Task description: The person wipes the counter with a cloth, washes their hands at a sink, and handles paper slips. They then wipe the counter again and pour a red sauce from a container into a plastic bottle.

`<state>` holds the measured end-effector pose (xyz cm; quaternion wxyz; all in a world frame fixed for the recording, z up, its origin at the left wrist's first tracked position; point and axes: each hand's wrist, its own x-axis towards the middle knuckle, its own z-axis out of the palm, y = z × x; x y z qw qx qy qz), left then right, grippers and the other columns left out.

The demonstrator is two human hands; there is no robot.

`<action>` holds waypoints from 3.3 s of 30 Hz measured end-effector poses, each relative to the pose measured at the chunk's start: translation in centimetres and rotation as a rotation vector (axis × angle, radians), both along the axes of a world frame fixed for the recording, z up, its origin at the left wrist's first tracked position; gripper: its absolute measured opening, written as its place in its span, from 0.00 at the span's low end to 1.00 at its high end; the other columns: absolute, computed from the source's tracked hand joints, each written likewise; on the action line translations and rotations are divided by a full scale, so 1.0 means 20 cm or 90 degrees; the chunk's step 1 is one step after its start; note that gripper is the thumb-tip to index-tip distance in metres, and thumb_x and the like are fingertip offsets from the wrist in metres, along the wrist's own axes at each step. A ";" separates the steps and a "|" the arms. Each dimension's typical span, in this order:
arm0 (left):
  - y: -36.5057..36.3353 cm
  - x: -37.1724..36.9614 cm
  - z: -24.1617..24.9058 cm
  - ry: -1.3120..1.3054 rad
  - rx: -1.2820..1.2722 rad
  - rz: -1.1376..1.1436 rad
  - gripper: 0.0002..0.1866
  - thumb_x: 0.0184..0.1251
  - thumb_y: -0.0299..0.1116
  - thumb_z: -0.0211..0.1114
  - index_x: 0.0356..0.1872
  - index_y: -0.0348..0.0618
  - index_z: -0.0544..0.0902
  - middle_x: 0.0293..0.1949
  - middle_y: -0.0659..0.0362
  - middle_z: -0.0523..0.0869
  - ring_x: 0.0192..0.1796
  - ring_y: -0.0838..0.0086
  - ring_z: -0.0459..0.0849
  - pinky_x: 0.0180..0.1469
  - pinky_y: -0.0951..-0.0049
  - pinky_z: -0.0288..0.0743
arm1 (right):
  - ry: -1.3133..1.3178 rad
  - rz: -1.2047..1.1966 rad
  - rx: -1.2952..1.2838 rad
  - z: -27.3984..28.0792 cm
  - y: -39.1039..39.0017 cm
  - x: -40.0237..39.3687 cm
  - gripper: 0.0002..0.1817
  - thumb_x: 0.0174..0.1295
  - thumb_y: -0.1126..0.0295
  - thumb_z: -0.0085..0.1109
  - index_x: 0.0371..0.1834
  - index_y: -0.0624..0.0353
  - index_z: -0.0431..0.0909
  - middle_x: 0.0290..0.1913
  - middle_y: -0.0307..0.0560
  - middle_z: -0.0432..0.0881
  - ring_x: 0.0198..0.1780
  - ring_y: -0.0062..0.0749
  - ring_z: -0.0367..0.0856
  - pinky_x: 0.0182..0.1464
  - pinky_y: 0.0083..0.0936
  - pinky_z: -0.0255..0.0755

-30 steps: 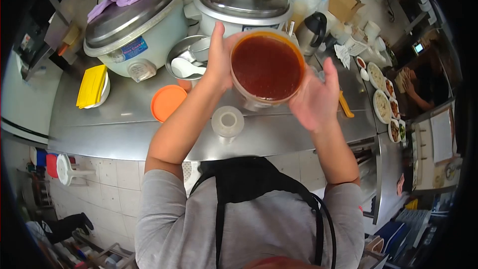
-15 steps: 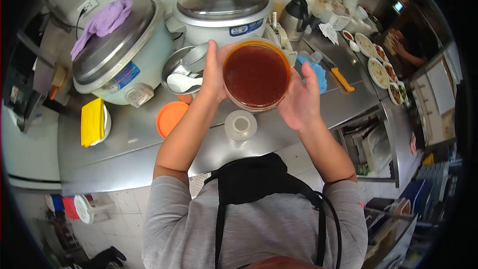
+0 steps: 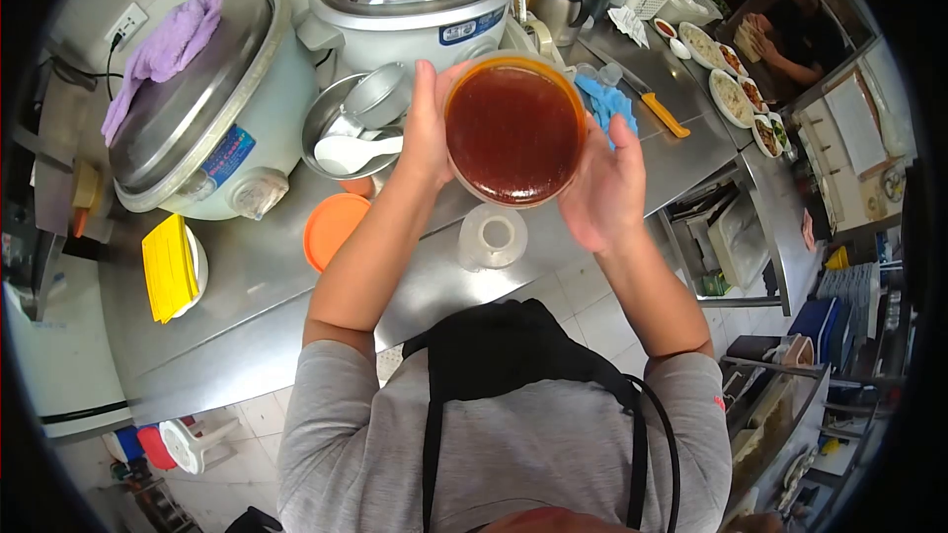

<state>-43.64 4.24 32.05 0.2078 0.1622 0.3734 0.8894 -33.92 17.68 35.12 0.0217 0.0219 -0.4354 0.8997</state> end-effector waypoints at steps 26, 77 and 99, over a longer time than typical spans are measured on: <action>0.01 0.03 0.04 0.090 0.011 0.053 0.38 0.59 0.62 0.28 0.50 0.33 0.63 0.45 0.50 0.74 0.47 0.67 0.74 0.49 0.68 0.69 | 0.054 -0.053 0.068 0.01 -0.06 0.03 0.41 0.51 0.41 0.37 0.61 0.62 0.46 0.60 0.46 0.55 0.62 0.36 0.52 0.61 0.36 0.47; -0.01 0.07 0.28 0.128 0.026 0.090 0.42 0.54 0.67 0.28 0.47 0.34 0.68 0.42 0.53 0.76 0.45 0.69 0.75 0.47 0.69 0.70 | 0.131 -0.067 -0.047 0.19 -0.10 0.10 0.25 0.59 0.53 0.33 0.53 0.59 0.60 0.53 0.43 0.65 0.56 0.30 0.60 0.57 0.31 0.54; -0.03 0.08 0.28 0.150 0.024 0.100 0.42 0.54 0.67 0.29 0.48 0.34 0.66 0.44 0.52 0.74 0.47 0.68 0.73 0.49 0.69 0.68 | 0.158 -0.071 -0.020 0.19 -0.10 0.11 0.27 0.58 0.52 0.34 0.54 0.60 0.57 0.54 0.44 0.63 0.57 0.29 0.59 0.58 0.30 0.51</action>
